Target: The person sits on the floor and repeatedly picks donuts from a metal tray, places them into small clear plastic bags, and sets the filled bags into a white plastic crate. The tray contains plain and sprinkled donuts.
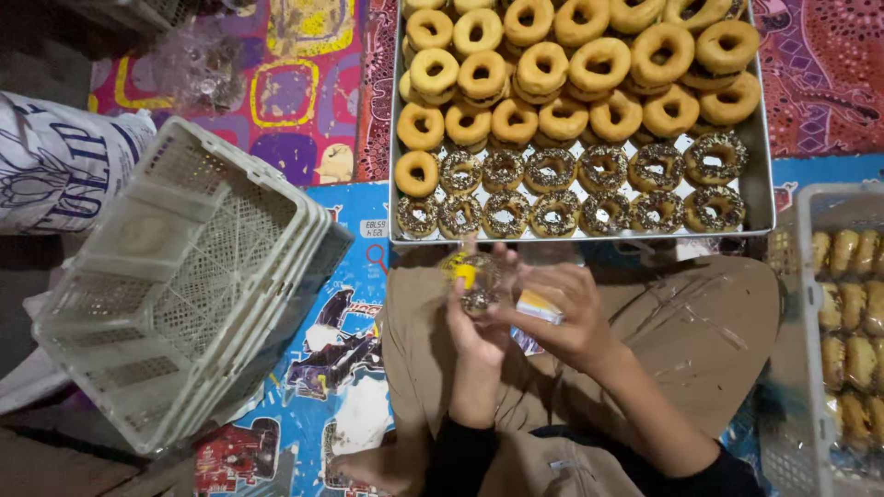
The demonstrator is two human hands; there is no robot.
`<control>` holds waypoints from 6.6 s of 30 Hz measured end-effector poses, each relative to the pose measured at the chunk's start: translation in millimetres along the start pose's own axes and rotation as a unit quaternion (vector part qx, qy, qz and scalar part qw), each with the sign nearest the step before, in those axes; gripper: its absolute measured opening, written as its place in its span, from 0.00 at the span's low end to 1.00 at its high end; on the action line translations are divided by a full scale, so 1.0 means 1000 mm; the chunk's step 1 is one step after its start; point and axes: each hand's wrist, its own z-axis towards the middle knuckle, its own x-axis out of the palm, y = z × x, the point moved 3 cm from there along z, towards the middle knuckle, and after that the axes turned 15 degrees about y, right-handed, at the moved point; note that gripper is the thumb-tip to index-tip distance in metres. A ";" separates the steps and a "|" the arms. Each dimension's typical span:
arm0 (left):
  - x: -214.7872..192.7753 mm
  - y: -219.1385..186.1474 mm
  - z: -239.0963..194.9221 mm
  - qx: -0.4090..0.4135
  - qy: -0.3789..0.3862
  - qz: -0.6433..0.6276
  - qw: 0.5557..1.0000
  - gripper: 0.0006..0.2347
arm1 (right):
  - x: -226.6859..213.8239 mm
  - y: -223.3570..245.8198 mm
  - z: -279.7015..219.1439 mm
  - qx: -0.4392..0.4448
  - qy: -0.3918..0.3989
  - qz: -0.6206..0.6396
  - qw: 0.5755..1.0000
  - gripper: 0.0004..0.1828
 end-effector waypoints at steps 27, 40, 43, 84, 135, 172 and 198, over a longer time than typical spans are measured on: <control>0.062 -0.002 -0.072 -0.328 0.135 0.783 0.511 0.09 | -0.042 0.007 -0.026 -0.029 0.315 -0.022 0.948 0.20; 0.087 0.018 -0.046 -0.036 -0.165 0.494 0.853 0.29 | 0.015 0.009 -0.027 0.140 0.255 -0.102 0.951 0.42; 0.098 0.024 -0.045 -0.004 -0.009 0.601 0.799 0.38 | 0.029 0.004 -0.014 0.217 0.153 0.049 0.963 0.36; 0.028 -0.084 -0.022 -0.403 0.065 0.463 0.787 0.11 | 0.065 -0.025 -0.041 0.377 0.050 0.541 0.750 0.06; 0.009 -0.038 -0.005 -0.027 -0.217 0.791 0.572 0.04 | 0.083 -0.034 -0.036 0.430 -0.073 0.449 0.780 0.06; -0.104 0.033 -0.029 -0.419 -0.051 0.695 0.581 0.14 | 0.158 -0.058 -0.167 0.238 0.483 -0.181 0.823 0.18; -0.052 -0.191 -0.041 0.259 -0.244 -0.118 0.927 0.24 | 0.243 -0.127 0.199 0.219 0.392 -0.104 0.887 0.30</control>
